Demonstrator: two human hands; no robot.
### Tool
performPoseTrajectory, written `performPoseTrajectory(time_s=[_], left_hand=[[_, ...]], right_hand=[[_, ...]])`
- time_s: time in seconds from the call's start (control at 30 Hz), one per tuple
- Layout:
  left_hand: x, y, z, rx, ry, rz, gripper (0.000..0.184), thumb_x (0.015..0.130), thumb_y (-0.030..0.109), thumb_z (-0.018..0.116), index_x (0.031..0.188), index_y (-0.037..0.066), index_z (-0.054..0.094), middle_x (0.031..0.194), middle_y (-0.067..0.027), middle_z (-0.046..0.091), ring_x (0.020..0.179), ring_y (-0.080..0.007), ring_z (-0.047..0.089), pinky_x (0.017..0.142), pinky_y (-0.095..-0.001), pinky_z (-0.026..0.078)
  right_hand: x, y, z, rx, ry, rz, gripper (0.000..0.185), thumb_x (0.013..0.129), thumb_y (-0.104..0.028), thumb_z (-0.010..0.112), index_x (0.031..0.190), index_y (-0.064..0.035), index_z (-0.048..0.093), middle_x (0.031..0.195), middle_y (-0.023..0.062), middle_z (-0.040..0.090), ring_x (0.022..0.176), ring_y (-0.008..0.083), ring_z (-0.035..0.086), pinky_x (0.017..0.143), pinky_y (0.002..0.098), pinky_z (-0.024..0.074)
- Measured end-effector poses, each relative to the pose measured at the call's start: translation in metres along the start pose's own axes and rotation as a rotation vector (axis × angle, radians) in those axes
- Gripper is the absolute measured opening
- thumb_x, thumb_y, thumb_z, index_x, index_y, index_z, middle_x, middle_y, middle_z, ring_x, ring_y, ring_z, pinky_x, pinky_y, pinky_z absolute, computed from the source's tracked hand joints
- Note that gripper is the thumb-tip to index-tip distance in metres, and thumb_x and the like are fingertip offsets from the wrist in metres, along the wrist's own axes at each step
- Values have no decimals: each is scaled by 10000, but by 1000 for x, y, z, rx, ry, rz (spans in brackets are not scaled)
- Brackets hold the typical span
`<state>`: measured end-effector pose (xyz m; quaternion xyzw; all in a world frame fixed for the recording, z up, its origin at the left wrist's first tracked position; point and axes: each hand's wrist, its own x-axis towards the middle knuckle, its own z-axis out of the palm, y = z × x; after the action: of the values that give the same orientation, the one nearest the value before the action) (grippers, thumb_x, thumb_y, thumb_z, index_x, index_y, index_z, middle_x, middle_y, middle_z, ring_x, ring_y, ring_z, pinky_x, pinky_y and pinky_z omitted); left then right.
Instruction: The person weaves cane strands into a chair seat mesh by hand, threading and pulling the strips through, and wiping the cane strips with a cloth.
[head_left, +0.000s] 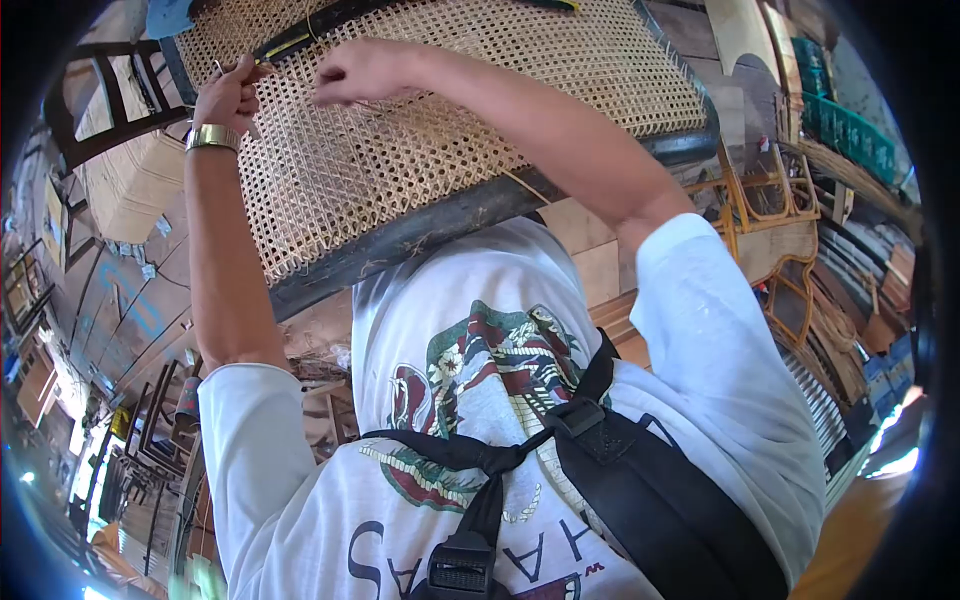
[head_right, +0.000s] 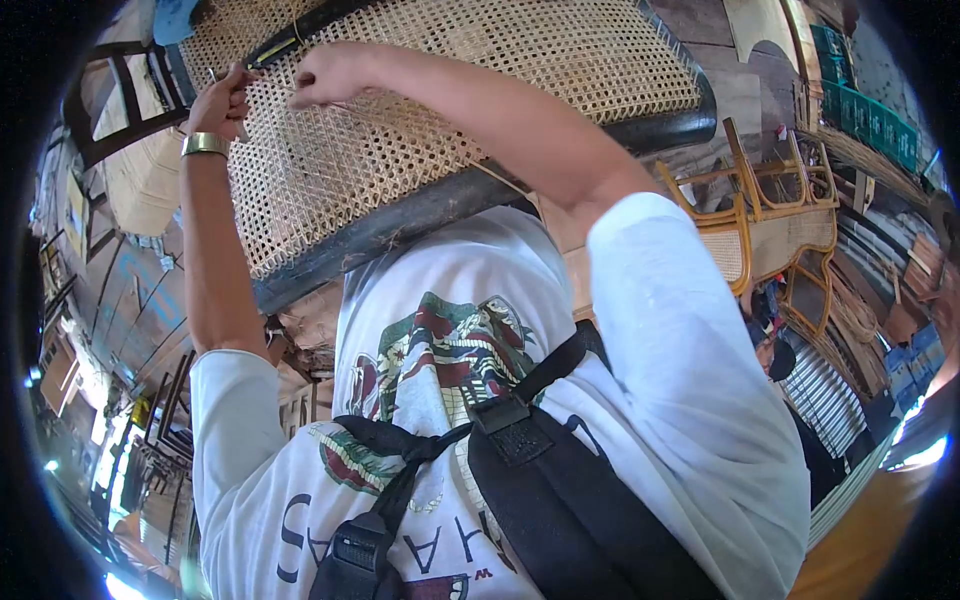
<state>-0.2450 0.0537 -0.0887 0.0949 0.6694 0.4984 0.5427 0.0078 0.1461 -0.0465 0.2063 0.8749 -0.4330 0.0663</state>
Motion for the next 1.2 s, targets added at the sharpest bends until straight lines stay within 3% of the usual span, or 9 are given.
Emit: performPoseTrajectory(time_s=[0.13, 0.3, 0.5, 0.57, 0.67, 0.8, 0.9, 0.97, 1.2], left_hand=[[-10, -8, 0, -30, -9, -12, 193, 998, 230, 661, 964, 59, 580, 875, -73, 728, 506, -38, 388, 412, -199, 307], [-9, -20, -5, 5, -66, -42, 183, 1000, 244, 657, 929, 82, 609, 778, 14, 604, 504, -19, 362, 417, -188, 258], [-2, -16, -11, 208, 98, -53, 251, 861, 262, 827, 951, 79, 681, 825, -1, 675, 552, -47, 429, 456, -212, 320], [14, -27, -20, 660, 159, 163, 255, 789, 304, 851, 856, 90, 730, 817, -48, 729, 622, -123, 596, 569, -303, 493], [4, -21, -8, 1043, 364, 247, 281, 750, 349, 845, 855, 114, 733, 813, -57, 735, 719, -190, 678, 703, -351, 545], [-11, -14, -3, 973, 425, 229, 273, 743, 366, 827, 848, 134, 728, 815, -80, 740, 776, -262, 704, 752, -393, 554], [-12, -16, -11, 1256, 560, 326, 236, 764, 334, 798, 861, 136, 713, 955, -157, 712, 945, -347, 668, 854, -461, 530], [-13, -19, -14, 1266, 573, 350, 242, 769, 336, 797, 874, 135, 712, 983, -165, 699, 967, -349, 659, 868, -466, 523], [-7, -29, -29, 1235, 572, 443, 282, 773, 406, 798, 878, 154, 729, 1089, -161, 695, 998, -351, 660, 873, -450, 516]], right_hand=[[-71, 15, -22, 142, -235, 52, 275, 929, -317, 697, 980, -47, 716, 888, 92, 727, 793, 218, 677, 727, 370, 526], [-103, 10, -24, 193, -197, 21, 189, 884, -203, 681, 926, -19, 688, 795, 105, 694, 741, 212, 658, 707, 364, 517], [-107, 0, -15, 220, -52, 116, 174, 846, -167, 680, 901, -2, 688, 801, 112, 698, 736, 205, 658, 699, 357, 515], [-108, -6, -16, 243, -43, 170, 177, 852, -167, 672, 903, 3, 685, 811, 120, 699, 732, 208, 652, 702, 363, 512], [-103, -9, -9, 225, 15, 200, 177, 852, -169, 674, 905, -1, 687, 809, 119, 697, 732, 214, 655, 706, 364, 512], [-91, -5, 0, 217, 61, 215, 174, 847, -164, 676, 901, 0, 687, 821, 126, 701, 741, 224, 662, 715, 369, 515], [-72, -4, 3, 150, 44, 171, 165, 838, -160, 679, 889, -4, 689, 823, 135, 708, 741, 234, 672, 714, 377, 523], [-60, -5, -2, 180, -92, 192, 147, 824, -149, 686, 875, -11, 690, 806, 138, 709, 722, 238, 672, 703, 376, 528], [-53, 1, 3, 171, -72, 123, 146, 834, -155, 697, 852, -11, 683, 780, 117, 708, 711, 226, 670, 675, 375, 526]])
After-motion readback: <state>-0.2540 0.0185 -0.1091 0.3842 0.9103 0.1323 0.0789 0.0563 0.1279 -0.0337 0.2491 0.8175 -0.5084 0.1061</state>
